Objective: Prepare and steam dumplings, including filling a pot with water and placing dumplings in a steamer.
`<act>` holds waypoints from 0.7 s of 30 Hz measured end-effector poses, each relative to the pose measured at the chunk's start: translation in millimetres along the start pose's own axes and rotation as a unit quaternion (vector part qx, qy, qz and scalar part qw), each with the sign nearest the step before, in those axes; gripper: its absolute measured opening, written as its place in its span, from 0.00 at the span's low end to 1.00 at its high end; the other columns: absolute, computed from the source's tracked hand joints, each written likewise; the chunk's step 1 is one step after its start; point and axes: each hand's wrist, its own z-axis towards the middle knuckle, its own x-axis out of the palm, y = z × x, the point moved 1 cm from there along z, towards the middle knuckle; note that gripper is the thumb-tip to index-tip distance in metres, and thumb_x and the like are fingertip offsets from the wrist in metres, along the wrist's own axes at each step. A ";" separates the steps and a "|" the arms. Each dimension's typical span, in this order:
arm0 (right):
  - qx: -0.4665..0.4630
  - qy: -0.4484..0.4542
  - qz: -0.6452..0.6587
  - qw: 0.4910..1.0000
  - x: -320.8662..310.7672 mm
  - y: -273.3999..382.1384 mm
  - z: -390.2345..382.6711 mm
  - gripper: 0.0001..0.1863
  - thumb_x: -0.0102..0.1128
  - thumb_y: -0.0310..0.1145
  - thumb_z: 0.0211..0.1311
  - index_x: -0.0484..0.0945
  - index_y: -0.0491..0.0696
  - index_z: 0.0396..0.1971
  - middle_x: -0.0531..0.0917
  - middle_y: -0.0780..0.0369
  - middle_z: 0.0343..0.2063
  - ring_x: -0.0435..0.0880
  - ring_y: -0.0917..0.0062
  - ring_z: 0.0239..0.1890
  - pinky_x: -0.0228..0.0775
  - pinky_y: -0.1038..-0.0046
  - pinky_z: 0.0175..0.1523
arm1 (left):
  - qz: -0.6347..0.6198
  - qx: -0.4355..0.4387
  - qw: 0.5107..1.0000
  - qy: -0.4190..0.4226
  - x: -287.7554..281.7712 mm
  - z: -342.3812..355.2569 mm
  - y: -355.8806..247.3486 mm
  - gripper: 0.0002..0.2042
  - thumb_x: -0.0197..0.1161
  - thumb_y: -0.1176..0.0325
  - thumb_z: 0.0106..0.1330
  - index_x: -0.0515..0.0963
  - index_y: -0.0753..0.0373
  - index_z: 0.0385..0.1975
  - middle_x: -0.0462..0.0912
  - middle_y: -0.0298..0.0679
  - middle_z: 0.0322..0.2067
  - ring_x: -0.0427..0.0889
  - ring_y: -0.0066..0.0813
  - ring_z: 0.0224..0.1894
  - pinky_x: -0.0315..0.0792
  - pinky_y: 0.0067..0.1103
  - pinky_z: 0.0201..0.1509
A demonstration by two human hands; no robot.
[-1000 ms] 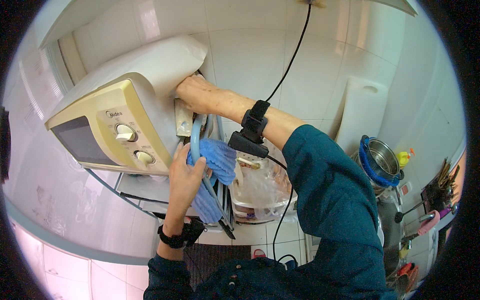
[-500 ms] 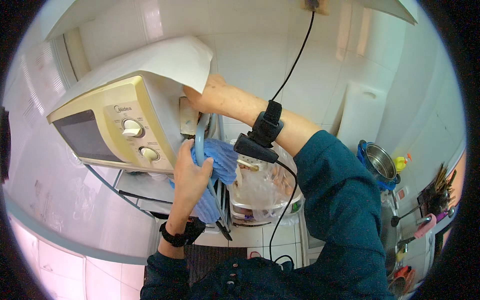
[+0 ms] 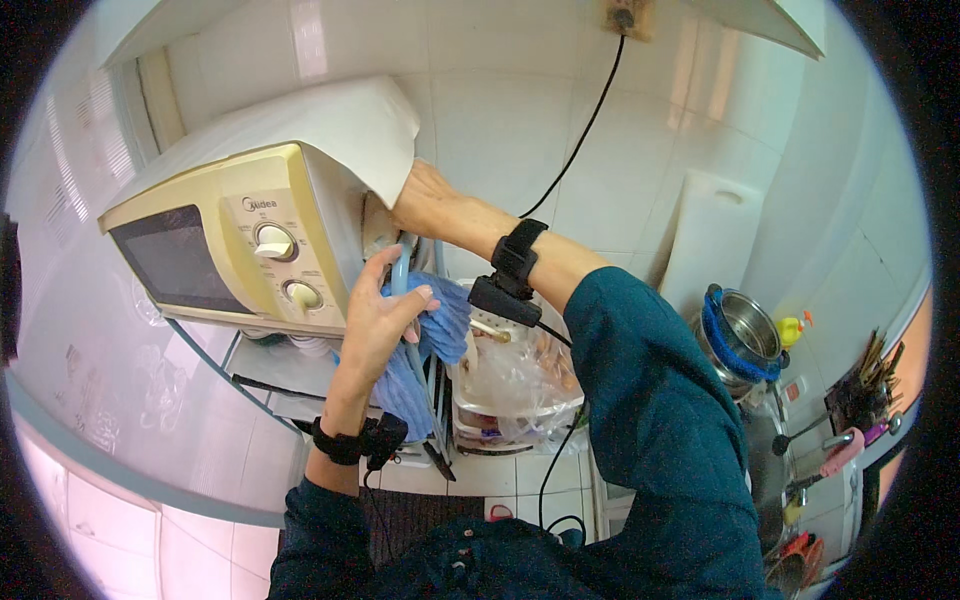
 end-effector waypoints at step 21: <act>-0.019 -0.067 -0.006 0.998 -31.2 -4.3 26.6 0.06 0.52 0.25 0.49 0.71 0.37 0.21 0.74 0.49 0.26 0.74 0.55 0.29 0.68 0.62 0.34 | -0.058 0.148 0.987 0.002 5.7 -12.2 -13.7 0.28 0.56 0.81 0.51 0.64 0.72 0.57 0.41 0.58 0.66 0.79 0.38 0.47 0.73 0.13 0.25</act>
